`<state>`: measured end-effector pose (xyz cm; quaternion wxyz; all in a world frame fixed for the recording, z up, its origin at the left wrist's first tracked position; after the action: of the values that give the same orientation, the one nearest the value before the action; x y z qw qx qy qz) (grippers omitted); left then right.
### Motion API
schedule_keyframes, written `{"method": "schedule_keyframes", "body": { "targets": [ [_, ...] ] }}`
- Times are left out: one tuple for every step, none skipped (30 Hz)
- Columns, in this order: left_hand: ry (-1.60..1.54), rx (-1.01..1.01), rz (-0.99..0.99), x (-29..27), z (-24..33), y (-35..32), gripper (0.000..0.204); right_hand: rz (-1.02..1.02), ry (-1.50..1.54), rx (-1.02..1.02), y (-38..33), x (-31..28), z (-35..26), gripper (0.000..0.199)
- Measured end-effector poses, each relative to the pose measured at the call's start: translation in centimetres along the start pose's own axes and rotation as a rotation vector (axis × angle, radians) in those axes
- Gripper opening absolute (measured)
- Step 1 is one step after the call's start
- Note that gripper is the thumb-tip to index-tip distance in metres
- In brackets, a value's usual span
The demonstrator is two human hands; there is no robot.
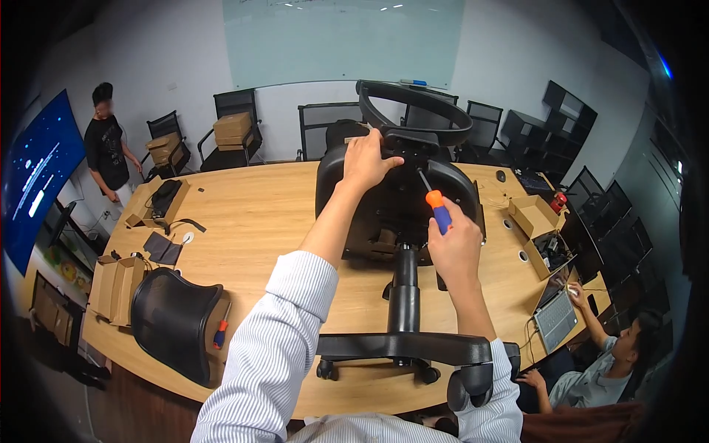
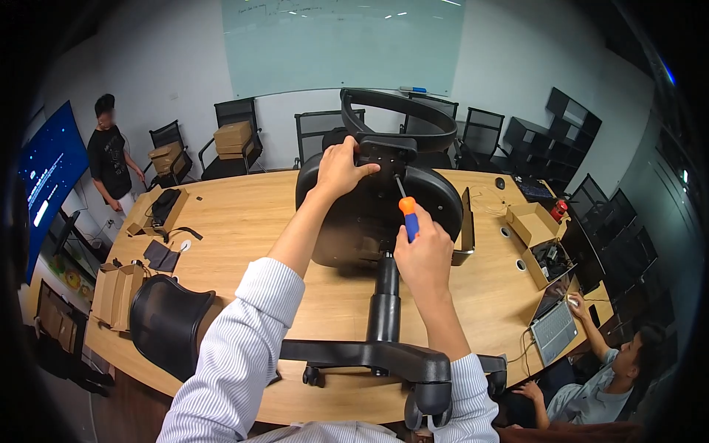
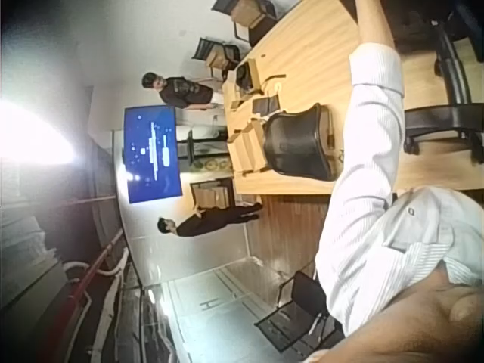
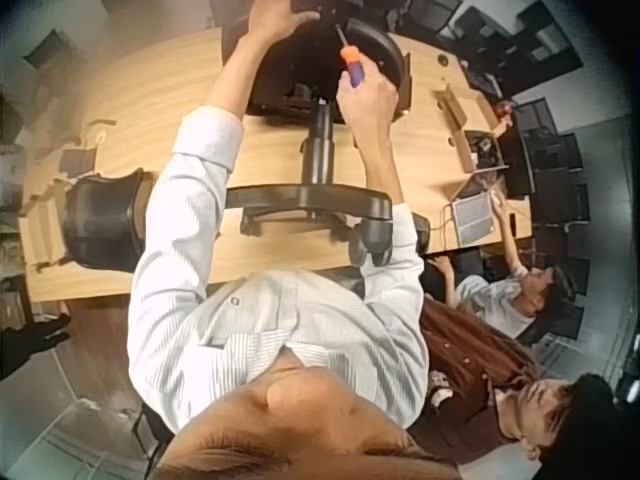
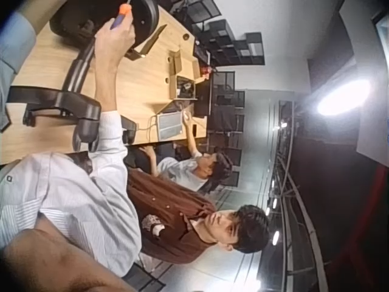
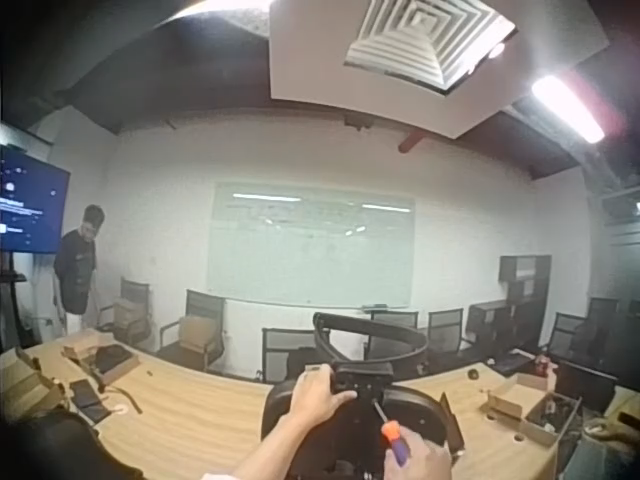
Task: Disassembling and assembling parts of an office chair using a screwdriver.
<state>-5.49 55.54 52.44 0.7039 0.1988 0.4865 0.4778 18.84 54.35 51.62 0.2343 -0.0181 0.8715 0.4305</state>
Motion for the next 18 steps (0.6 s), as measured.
{"method": "schedule_keyframes", "body": {
  "targets": [
    [-0.006,0.003,0.032,-0.3,0.3,-0.2,0.049,0.024,-0.071,-0.076,0.1,-0.1,-1.1,0.041],
    [-0.009,0.007,0.033,-0.3,0.8,-0.6,0.049,-0.004,-0.069,-0.050,0.2,0.2,-1.2,0.041],
    [-0.137,-0.027,0.234,-2.2,1.2,-1.2,0.040,-0.047,-0.142,-0.093,0.1,0.8,-1.8,0.041],
    [-0.249,-0.121,0.376,-3.4,0.9,-2.2,0.032,-0.085,-0.206,-0.149,0.0,1.4,-2.3,0.041],
    [-0.270,-0.186,0.497,-4.2,1.0,-4.0,0.022,-0.124,-0.263,-0.194,-0.2,1.8,-2.6,0.045],
    [-0.235,-0.211,0.525,-4.2,1.6,-5.6,0.020,-0.105,-0.270,-0.190,-0.1,1.6,-2.5,0.045],
    [-0.360,-0.329,0.392,-2.2,1.6,-6.3,0.027,-0.049,-0.339,-0.282,-0.1,1.2,-3.2,0.046],
    [-0.552,-0.572,0.077,2.1,1.4,-7.4,0.040,-0.021,-0.436,-0.349,-0.3,1.0,-3.4,0.046],
    [-0.837,-0.838,-0.393,6.7,2.6,-10.5,0.049,0.020,-0.414,-0.375,-0.2,0.6,-3.5,0.043],
    [-1.106,-0.994,-0.485,7.9,4.0,-11.9,0.045,0.033,-0.398,-0.401,-0.3,0.6,-3.7,0.043],
    [-1.233,-1.023,-0.411,7.9,4.4,-11.9,0.042,0.043,-0.396,-0.411,-0.4,0.5,-3.6,0.040],
    [-1.379,-1.065,-0.337,7.9,4.6,-11.7,0.038,0.056,-0.395,-0.415,-0.4,0.5,-3.5,0.038],
    [-1.386,-1.040,-0.333,8.0,4.7,-11.4,0.038,0.025,-0.420,-0.421,-0.5,1.0,-3.4,0.035],
    [-1.440,-1.058,-0.370,8.3,5.0,-11.4,0.039,0.020,-0.422,-0.408,-0.4,1.2,-3.2,0.035],
    [-1.479,-1.105,-0.401,8.7,5.2,-11.9,0.040,0.040,-0.379,-0.419,-0.5,1.2,-3.5,0.033],
    [-1.583,-1.141,-0.421,9.0,5.6,-11.7,0.036,0.040,-0.328,-0.432,-0.5,1.4,-3.8,0.033],
    [-1.660,-1.163,-0.419,9.2,5.8,-11.7,0.033,0.038,-0.299,-0.437,-0.5,1.5,-3.9,0.038],
    [-1.689,-1.264,-0.410,9.7,5.5,-12.2,0.030,0.049,-0.305,-0.424,-0.3,1.4,-3.8,0.038]
  ]
}}
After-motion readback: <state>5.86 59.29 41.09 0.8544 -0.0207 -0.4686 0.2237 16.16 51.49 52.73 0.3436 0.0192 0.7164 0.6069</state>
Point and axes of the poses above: each hand's wrist, its own y-axis towards the middle knuckle, its own x-axis out of the palm, z = x × y, the point moved 10 cm from there along y, towards the middle knuckle, and after that the axes turned 12 degrees about z, right-handed, at the moved point
